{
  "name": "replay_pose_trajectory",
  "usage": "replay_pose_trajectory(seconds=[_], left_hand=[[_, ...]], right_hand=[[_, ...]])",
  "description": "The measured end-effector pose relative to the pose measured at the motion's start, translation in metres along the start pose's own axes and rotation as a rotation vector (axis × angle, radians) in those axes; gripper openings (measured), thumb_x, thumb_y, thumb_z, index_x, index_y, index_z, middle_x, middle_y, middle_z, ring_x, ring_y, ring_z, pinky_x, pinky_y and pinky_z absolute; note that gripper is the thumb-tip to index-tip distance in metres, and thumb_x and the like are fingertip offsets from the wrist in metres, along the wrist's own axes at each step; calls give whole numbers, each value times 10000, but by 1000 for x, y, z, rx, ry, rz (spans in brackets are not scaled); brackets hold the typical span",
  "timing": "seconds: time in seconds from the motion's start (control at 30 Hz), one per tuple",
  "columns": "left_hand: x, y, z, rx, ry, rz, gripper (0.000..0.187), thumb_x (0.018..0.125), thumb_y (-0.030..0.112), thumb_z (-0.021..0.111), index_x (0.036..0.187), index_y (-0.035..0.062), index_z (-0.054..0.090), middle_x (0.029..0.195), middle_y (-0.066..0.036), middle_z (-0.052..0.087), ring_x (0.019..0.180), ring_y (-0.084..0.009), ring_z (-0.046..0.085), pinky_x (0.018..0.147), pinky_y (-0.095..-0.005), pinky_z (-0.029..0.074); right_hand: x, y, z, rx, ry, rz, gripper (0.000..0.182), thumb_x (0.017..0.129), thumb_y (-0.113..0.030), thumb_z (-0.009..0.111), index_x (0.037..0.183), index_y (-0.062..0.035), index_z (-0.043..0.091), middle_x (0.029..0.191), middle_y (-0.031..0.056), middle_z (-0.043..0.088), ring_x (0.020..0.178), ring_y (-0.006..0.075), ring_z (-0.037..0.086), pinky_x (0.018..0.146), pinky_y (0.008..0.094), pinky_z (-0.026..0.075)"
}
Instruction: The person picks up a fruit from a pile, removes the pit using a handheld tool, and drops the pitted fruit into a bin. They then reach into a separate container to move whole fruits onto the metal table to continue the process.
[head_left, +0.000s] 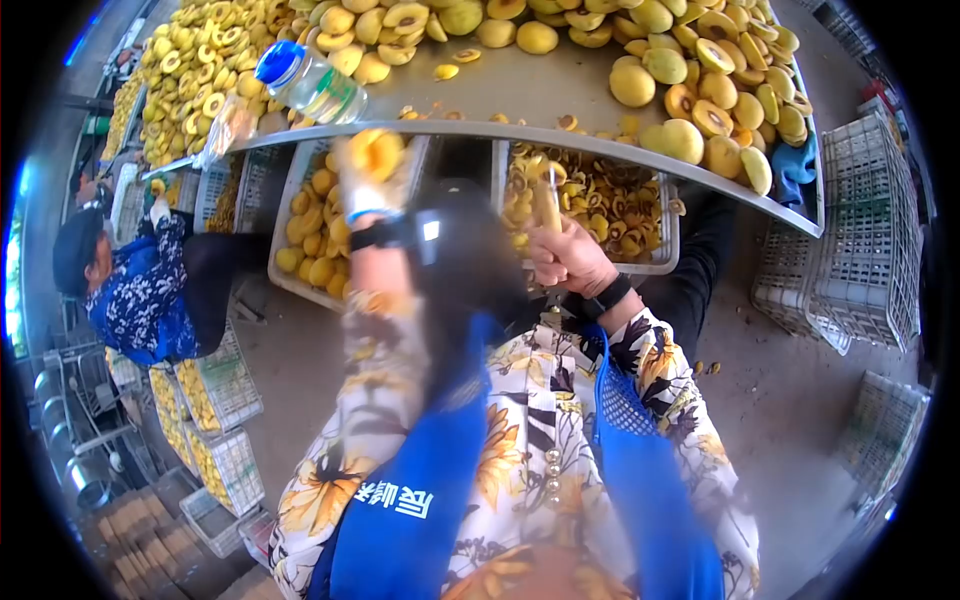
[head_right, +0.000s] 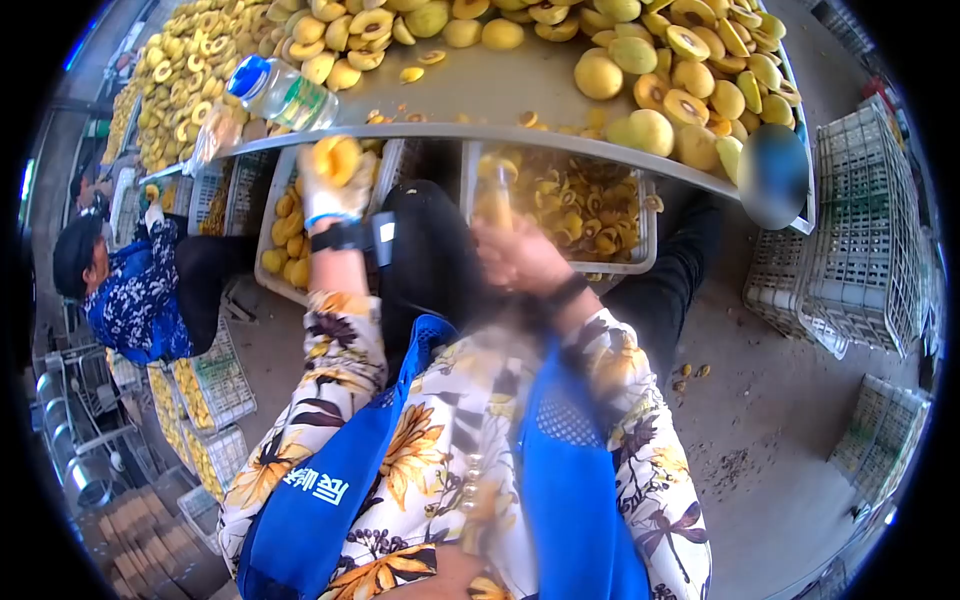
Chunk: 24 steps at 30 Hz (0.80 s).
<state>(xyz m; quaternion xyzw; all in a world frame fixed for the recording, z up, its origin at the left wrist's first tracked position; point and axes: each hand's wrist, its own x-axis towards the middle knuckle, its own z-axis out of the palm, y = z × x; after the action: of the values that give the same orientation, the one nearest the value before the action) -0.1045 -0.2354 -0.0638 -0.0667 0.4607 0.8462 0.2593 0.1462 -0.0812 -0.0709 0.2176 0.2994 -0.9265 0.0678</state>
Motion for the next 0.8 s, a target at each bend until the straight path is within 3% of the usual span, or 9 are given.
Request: replay_pose_trajectory(seconds=[0.03, 0.07, 0.17, 0.23, 0.27, 0.37, 0.47, 0.67, 0.8], left_hand=[[12, 15, -35, 97, 73, 74, 571, 832, 628, 431, 1010, 99, 552, 889, -81, 604, 758, -292, 594, 453, -293, 468], [12, 26, -45, 110, 300, 188, 493, 848, 540, 505, 1048, 91, 548, 1006, -94, 589, 893, -232, 591, 679, -387, 527], [42, 46, -133, 828, 528, 336, 523, 792, 530, 583, 1073, 90, 600, 1005, -102, 631, 901, -276, 607, 739, -412, 500], [11, 60, -85, 1776, 652, 328, 569, 746, 545, 610, 1120, 117, 606, 1085, -164, 611, 965, -323, 589, 839, -414, 459], [14, 57, -68, 1852, 642, 456, 618, 716, 556, 618, 1170, 138, 586, 1157, -176, 573, 1055, -334, 543, 917, -412, 405], [4, 26, 40, 1612, 261, 758, 553, 742, 502, 618, 1149, 128, 597, 1178, -143, 571, 1090, -302, 530, 903, -388, 422], [2, -32, 151, 1599, -184, 1166, 402, 747, 374, 631, 1060, 122, 629, 1113, -135, 595, 995, -302, 580, 847, -366, 467], [31, -179, 277, 1881, -618, 657, 563, 696, 401, 670, 1112, 51, 521, 1124, -183, 540, 1040, -301, 540, 892, -387, 437], [31, -195, 285, 1827, -472, 605, 517, 654, 297, 732, 1062, 43, 540, 1020, -182, 582, 942, -327, 584, 835, -372, 480]], right_hand=[[3, 4, -10, -85, 124, 20, 82, 874, -102, 528, 935, -83, 477, 546, -16, 408, 343, 65, 292, 325, 216, 248], [12, 13, -29, -331, 246, 66, 148, 867, -162, 565, 911, -64, 464, 547, -11, 418, 349, 78, 321, 335, 230, 295], [23, 25, -67, -800, 277, -85, 186, 842, -185, 587, 877, -37, 480, 540, 13, 444, 363, 105, 391, 348, 256, 349], [22, 15, -80, -949, 261, -212, 204, 817, -179, 596, 835, 7, 512, 536, 56, 492, 380, 139, 475, 360, 281, 395], [29, 26, -103, -1218, 249, -365, 207, 807, -175, 594, 815, 21, 527, 540, 73, 510, 385, 147, 495, 363, 285, 404], [56, 43, -154, -1673, 321, -617, 228, 777, -173, 586, 751, 54, 579, 550, 100, 549, 389, 175, 532, 374, 287, 424], [37, 25, -135, -1262, 345, -404, 248, 778, -195, 594, 793, 52, 572, 540, 79, 543, 382, 163, 508, 368, 282, 411], [-24, 14, -77, -995, 503, -335, 303, 795, -229, 605, 907, 40, 524, 575, 58, 551, 403, 136, 492, 375, 276, 385], [-62, 17, -72, -1060, 567, -508, 272, 797, -223, 619, 893, 14, 525, 632, 72, 571, 495, 104, 534, 425, 253, 409]])
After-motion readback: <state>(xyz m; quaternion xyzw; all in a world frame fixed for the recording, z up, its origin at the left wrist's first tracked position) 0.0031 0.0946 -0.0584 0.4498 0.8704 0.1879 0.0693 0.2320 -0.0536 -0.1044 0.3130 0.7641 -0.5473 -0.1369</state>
